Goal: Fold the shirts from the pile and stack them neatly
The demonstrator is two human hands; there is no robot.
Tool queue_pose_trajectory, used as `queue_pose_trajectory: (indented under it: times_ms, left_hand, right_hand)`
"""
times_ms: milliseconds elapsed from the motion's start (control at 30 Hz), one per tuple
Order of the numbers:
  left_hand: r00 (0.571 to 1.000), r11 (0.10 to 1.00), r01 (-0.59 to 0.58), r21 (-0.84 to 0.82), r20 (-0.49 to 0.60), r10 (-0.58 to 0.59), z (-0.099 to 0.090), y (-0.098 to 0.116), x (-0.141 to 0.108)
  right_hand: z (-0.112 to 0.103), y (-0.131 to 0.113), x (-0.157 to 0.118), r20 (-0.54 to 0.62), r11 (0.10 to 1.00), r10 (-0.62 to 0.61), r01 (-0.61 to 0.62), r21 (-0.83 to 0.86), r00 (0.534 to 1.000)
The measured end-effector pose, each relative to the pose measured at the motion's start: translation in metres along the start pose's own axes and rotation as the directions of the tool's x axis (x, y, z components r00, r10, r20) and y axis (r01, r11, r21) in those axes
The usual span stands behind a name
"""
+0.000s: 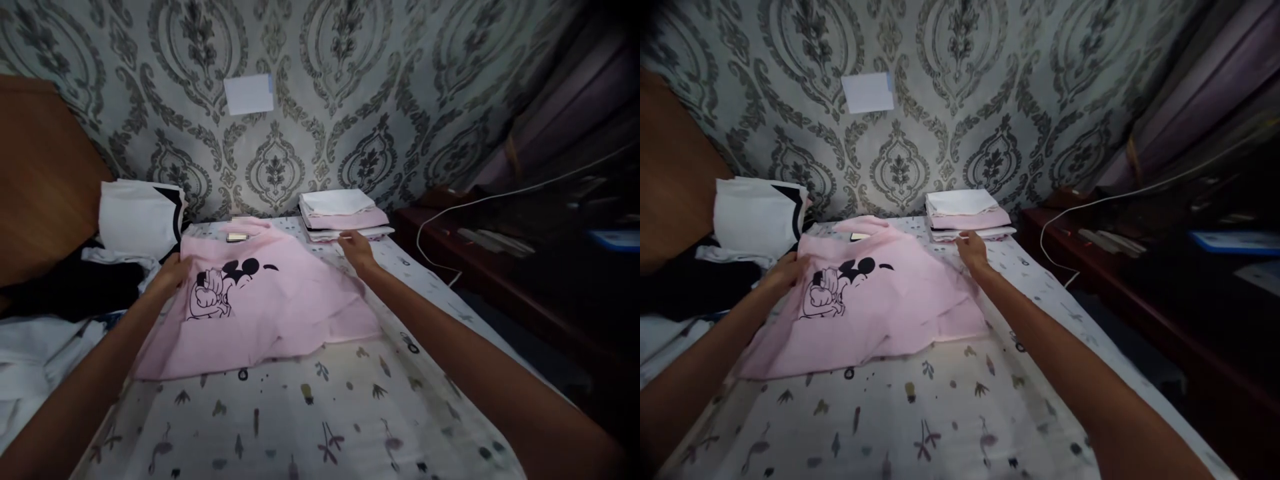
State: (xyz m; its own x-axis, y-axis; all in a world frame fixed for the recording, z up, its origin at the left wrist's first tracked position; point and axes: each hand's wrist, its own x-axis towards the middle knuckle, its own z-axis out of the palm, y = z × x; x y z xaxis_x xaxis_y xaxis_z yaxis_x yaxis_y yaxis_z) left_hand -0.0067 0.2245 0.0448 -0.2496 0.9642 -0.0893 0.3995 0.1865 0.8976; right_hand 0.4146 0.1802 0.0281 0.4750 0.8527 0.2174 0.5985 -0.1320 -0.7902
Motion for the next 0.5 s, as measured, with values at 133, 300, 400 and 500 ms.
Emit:
queue_pose_trajectory:
  times_ms: [133,300,400,500]
  left_hand:
    - [0.999,0.996,0.054,0.07,-0.013,-0.053,-0.008,-0.02,-0.009]
    - [0.997,0.994,-0.033,0.107,0.074,0.026,-0.022,-0.029,-0.035]
    - [0.984,0.997,-0.025,0.08,0.177,0.01,-0.032,-0.035,-0.062]
    - [0.96,0.991,-0.028,0.133,0.279,-0.01,-0.044,-0.044,-0.091]
  right_hand:
    - [0.003,0.012,-0.033,0.084,0.989,-0.122,0.128,-0.075,0.989]
    - [-0.012,0.02,-0.086,0.277,0.893,-0.203,0.294,-0.34,0.939]
    - [-0.02,0.021,-0.097,0.24,0.834,-0.048,0.172,-0.524,0.97]
    - [-0.027,0.02,-0.105,0.244,0.823,-0.008,0.144,-0.549,0.97]
